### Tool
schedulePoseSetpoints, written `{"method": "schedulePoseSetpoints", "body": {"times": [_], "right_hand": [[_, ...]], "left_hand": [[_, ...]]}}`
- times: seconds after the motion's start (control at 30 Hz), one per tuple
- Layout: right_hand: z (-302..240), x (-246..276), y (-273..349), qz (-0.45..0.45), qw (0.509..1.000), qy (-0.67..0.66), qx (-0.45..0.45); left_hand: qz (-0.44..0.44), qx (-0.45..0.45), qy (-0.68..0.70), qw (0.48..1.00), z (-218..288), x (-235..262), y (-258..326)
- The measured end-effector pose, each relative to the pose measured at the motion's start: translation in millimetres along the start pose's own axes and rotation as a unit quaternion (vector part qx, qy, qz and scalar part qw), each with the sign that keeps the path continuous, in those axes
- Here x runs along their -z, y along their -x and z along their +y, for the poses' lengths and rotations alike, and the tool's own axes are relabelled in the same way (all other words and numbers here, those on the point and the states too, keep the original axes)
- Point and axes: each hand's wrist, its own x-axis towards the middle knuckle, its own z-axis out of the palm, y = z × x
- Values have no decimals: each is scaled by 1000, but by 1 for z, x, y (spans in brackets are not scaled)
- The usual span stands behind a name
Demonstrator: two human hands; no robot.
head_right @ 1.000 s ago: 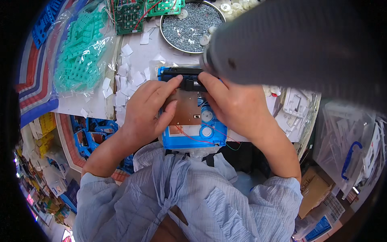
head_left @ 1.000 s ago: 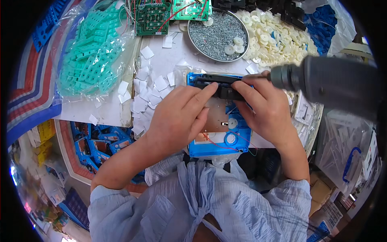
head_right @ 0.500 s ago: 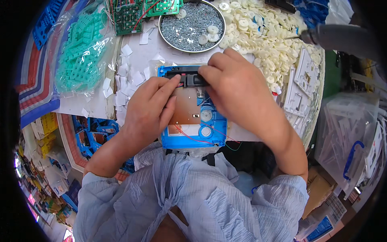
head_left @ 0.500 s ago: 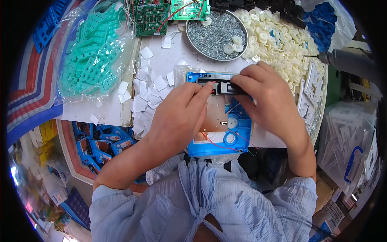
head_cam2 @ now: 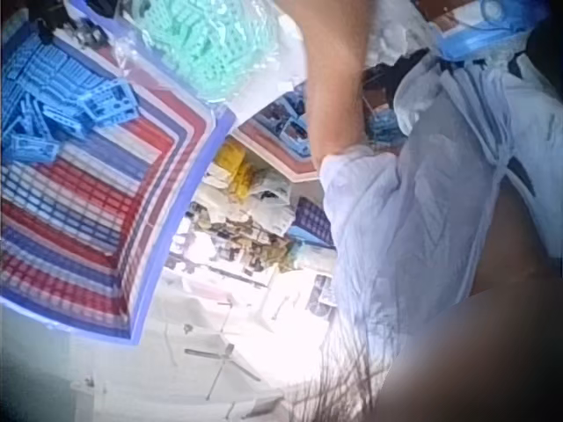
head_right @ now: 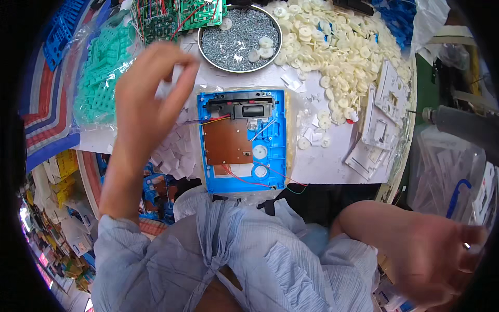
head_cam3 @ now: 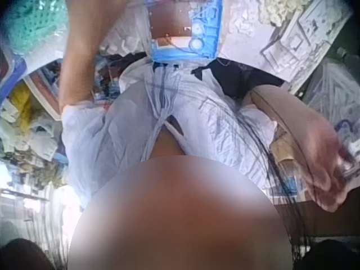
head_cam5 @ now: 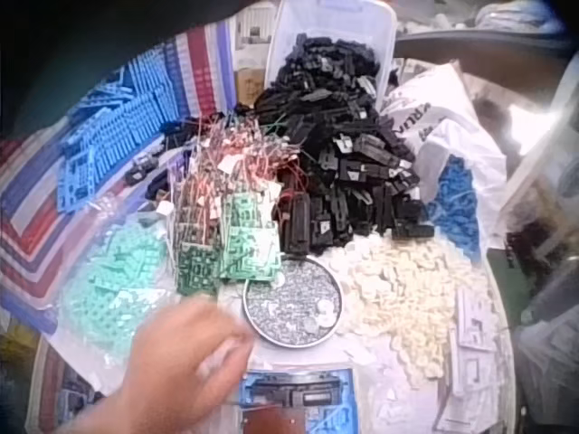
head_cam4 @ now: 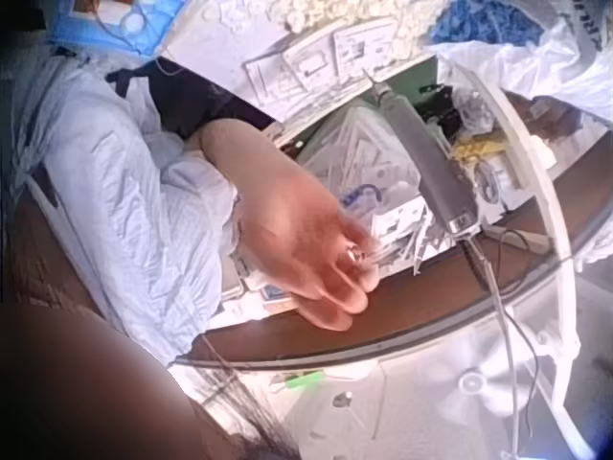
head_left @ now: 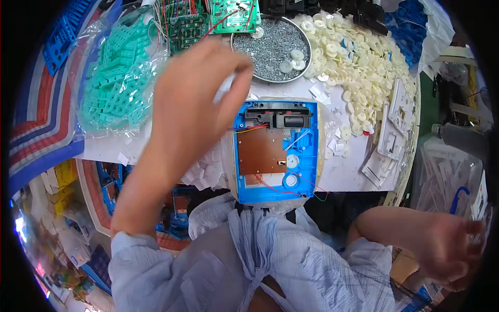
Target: Assembling the components of a blue electronic device, including buttons, circuit boards, and internal wiring.
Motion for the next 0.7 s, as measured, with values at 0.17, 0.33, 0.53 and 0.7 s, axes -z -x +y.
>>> {"method": "schedulePoseSetpoints", "body": {"times": [0.17, 0.33, 0.53, 0.7], "right_hand": [[62, 41, -27, -66, 943, -237, -223], [65, 26, -7, -195, 906, -320, -199], [38, -34, -10, -254, 877, -343, -222], [21, -56, 0, -262, 829, -432, -241]], "left_hand": [[-135, -77, -222, 962, -59, -63, -78], [-197, -134, -270, 933, -64, -92, -84], [-99, -107, -200, 969, -56, -86, -74], [-77, -17, 142, 987, 3, -34, -40]]}}
